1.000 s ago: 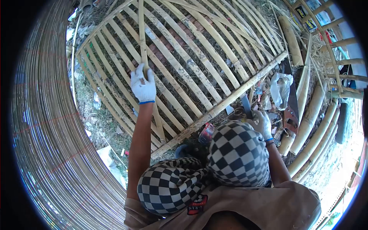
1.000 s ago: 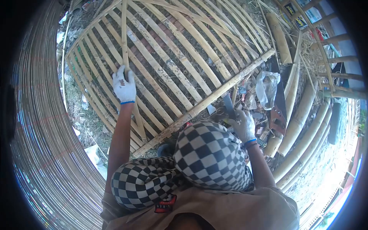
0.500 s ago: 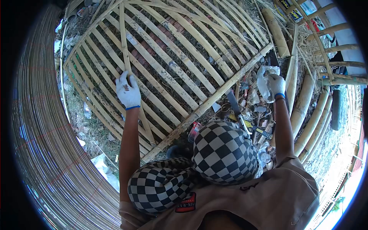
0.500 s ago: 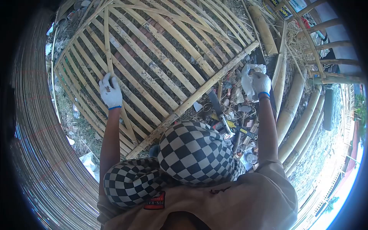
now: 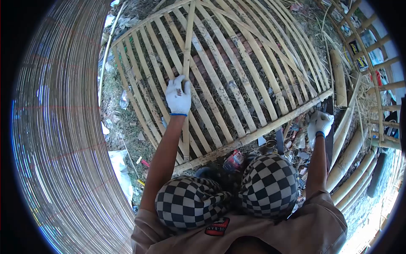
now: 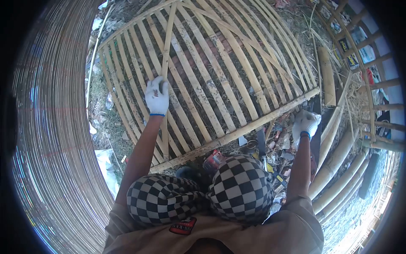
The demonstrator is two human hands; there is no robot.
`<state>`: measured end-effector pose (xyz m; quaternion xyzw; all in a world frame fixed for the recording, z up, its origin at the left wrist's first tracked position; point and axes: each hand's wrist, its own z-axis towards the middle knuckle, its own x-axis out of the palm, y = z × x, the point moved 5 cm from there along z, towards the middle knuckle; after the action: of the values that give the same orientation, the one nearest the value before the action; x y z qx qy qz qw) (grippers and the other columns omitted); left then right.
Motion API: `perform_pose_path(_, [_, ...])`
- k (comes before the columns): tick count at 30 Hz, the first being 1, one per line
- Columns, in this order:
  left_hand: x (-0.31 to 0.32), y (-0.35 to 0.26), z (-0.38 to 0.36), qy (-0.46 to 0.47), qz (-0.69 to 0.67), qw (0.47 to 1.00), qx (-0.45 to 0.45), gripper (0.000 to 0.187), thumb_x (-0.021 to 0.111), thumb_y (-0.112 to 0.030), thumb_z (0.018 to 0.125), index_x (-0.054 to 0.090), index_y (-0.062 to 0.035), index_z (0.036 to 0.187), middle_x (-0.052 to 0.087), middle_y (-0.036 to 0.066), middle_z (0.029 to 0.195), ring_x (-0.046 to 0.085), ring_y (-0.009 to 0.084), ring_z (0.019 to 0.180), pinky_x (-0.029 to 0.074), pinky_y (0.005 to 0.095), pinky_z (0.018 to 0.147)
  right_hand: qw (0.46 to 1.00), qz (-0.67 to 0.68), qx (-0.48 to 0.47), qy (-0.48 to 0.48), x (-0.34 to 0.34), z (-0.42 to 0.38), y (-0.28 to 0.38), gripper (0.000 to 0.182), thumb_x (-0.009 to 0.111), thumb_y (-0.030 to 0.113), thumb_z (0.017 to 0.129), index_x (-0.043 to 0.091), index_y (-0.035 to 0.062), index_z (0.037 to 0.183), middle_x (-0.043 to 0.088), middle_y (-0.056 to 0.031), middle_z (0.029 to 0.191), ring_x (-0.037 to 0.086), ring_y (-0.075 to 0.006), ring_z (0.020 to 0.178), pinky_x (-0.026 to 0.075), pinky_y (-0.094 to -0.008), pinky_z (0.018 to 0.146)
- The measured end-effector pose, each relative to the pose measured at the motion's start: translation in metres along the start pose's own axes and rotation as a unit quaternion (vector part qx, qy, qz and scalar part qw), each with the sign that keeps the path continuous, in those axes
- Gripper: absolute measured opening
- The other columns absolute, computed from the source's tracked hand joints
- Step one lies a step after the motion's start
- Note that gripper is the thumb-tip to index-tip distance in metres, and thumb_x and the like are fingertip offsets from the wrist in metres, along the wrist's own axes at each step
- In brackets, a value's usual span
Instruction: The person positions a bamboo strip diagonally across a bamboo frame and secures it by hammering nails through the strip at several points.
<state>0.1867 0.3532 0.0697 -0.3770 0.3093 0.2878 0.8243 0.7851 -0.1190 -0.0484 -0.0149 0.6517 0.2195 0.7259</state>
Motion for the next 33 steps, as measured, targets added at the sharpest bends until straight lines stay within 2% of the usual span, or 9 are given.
perform_pose_path(5, [0.0,0.003,-0.002,-0.012,-0.018,1.0,-0.01,0.032,0.082,-0.02,0.095,0.071,-0.0099,0.123,0.073,0.016,0.11,0.073,0.0387,0.098,0.06,0.0459,0.088,0.999,0.012,0.021,0.039,-0.011,-0.007,0.015,0.04,0.069,0.045,0.095,0.081,0.0113,0.113,0.08,-0.0204,0.116,0.076,-0.0454,0.108,0.06,-0.0544,0.096])
perform_pose_path(13, [-0.001,0.003,-0.002,-0.013,-0.017,0.999,-0.032,0.037,0.084,-0.023,0.094,0.066,-0.0069,0.122,0.072,0.019,0.113,0.073,0.0396,0.1,0.06,0.0471,0.089,0.999,0.029,0.0,-0.043,-0.023,0.0,0.017,0.034,0.064,0.035,0.096,0.083,0.0094,0.106,0.081,-0.0194,0.106,0.078,-0.0422,0.097,0.061,-0.0523,0.09])
perform_pose_path(14, [-0.001,0.004,-0.002,-0.008,-0.013,0.999,-0.037,0.037,0.084,-0.023,0.094,0.066,-0.0068,0.122,0.071,0.019,0.113,0.073,0.0397,0.1,0.059,0.0472,0.089,0.997,0.046,-0.026,-0.064,-0.027,0.0,0.013,0.035,0.067,0.036,0.098,0.083,0.005,0.104,0.082,-0.0194,0.094,0.079,-0.0336,0.078,0.063,-0.0476,0.076])
perform_pose_path(16, [0.0,0.005,-0.003,0.001,-0.006,0.999,-0.046,0.038,0.085,-0.024,0.094,0.066,-0.0067,0.121,0.071,0.019,0.113,0.072,0.0401,0.099,0.059,0.0475,0.088,0.958,0.25,0.136,0.026,-0.039,-0.005,0.006,0.032,0.073,0.033,0.099,0.079,0.0025,0.091,0.078,-0.0113,0.078,0.074,-0.022,0.062,0.058,-0.0395,0.055])
perform_pose_path(17, [0.0,0.005,-0.003,-0.003,-0.001,0.999,-0.042,0.036,0.085,-0.024,0.093,0.066,-0.0081,0.119,0.072,0.018,0.111,0.072,0.0394,0.098,0.059,0.0473,0.087,0.929,0.333,0.162,0.016,-0.048,-0.013,0.013,0.029,0.072,0.03,0.101,0.076,0.0055,0.086,0.07,-0.0052,0.068,0.062,-0.0122,0.049,0.046,-0.0304,0.042])
perform_pose_path(20, [0.002,0.005,-0.004,0.0,-0.012,1.0,-0.011,0.033,0.086,-0.023,0.093,0.067,-0.0103,0.116,0.072,0.016,0.109,0.073,0.0384,0.097,0.059,0.0469,0.086,0.916,0.349,0.196,0.026,-0.054,-0.006,-0.007,0.027,0.071,0.029,0.101,0.072,0.0079,0.085,0.068,-0.0034,0.067,0.061,-0.0124,0.049,0.044,-0.0298,0.043])
perform_pose_path(24, [0.001,0.004,-0.003,-0.008,-0.033,0.999,-0.029,0.028,0.086,-0.022,0.092,0.068,-0.0124,0.111,0.072,0.014,0.107,0.073,0.0379,0.096,0.059,0.0471,0.085,0.915,0.369,0.129,0.099,-0.057,0.019,-0.017,0.02,0.076,0.023,0.097,0.071,0.007,0.086,0.066,-0.0004,0.068,0.057,-0.0099,0.052,0.044,-0.0275,0.047])
perform_pose_path(29, [-0.001,0.004,-0.003,-0.005,-0.034,0.998,-0.049,0.025,0.085,-0.022,0.092,0.069,-0.013,0.108,0.072,0.014,0.105,0.073,0.0376,0.096,0.058,0.0474,0.086,0.849,0.478,0.07,0.214,-0.098,0.01,0.094,0.02,0.071,0.009,0.107,0.076,-0.0014,0.124,0.075,-0.0044,0.1,0.07,-0.01,0.078,0.054,-0.0221,0.064])
perform_pose_path(33, [0.0,0.004,-0.004,0.006,-0.038,0.998,-0.058,0.025,0.085,-0.024,0.093,0.068,-0.013,0.108,0.072,0.013,0.104,0.072,0.0374,0.098,0.057,0.0479,0.087,0.826,0.44,-0.032,0.35,-0.138,-0.032,0.256,0.031,0.066,0.014,0.11,0.069,-0.0011,0.136,0.075,-0.008,0.099,0.07,-0.0113,0.077,0.056,-0.0242,0.065])
